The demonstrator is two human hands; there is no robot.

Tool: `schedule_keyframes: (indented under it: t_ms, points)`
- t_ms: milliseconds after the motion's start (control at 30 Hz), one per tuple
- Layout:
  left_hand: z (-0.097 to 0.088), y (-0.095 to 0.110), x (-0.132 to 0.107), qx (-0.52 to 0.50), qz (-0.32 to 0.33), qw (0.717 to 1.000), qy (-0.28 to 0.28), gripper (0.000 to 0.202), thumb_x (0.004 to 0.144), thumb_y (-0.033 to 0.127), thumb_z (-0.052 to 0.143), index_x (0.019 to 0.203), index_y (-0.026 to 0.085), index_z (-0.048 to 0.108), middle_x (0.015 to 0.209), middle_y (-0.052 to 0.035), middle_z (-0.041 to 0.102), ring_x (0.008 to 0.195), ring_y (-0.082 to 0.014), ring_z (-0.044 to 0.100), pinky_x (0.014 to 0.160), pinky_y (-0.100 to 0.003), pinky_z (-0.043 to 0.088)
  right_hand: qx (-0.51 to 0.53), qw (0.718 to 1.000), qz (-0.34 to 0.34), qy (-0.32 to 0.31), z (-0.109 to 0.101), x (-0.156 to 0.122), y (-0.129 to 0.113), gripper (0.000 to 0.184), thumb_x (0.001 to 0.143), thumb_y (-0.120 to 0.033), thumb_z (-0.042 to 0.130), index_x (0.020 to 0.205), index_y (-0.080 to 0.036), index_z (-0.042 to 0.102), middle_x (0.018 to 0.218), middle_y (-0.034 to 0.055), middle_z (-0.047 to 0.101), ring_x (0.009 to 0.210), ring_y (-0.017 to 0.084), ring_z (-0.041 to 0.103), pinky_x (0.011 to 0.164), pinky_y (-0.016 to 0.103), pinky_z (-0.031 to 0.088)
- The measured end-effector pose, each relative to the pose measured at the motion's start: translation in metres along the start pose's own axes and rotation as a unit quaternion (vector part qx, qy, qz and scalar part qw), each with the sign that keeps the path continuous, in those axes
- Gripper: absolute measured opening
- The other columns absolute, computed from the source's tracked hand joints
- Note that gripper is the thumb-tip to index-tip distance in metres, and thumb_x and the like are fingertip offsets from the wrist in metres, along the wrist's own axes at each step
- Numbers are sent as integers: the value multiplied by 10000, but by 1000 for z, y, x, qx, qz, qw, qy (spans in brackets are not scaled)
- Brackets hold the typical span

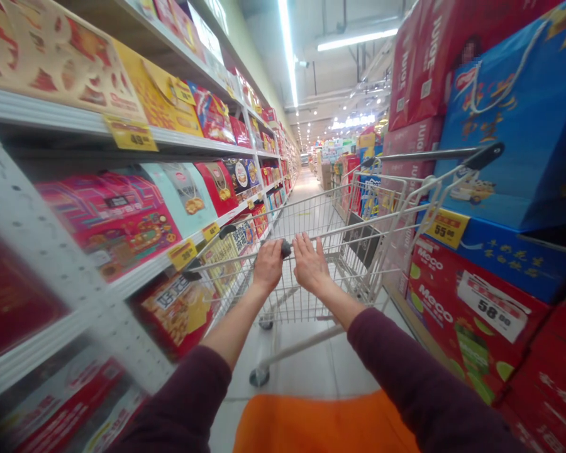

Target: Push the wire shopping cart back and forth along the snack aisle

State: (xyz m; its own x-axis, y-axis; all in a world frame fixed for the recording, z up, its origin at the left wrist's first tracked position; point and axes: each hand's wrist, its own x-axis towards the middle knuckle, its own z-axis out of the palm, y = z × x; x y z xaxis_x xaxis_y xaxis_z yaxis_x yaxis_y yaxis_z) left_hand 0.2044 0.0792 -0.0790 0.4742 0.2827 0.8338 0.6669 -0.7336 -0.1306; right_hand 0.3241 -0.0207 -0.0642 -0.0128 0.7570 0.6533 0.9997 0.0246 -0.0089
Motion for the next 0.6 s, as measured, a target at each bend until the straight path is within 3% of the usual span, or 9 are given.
schedule_keyframes:
  t_ms: [600]
  points:
    - [17,59,33,2,17,999,-32,377,871,127,363,1226,111,487,1170,-151,583,1145,-237,501,980,-416,409,-18,998,43,28,-11,-12,42,628,736,-156,463,1345,-18,394,1444,185,341,1363,287,228,1097,500,70]
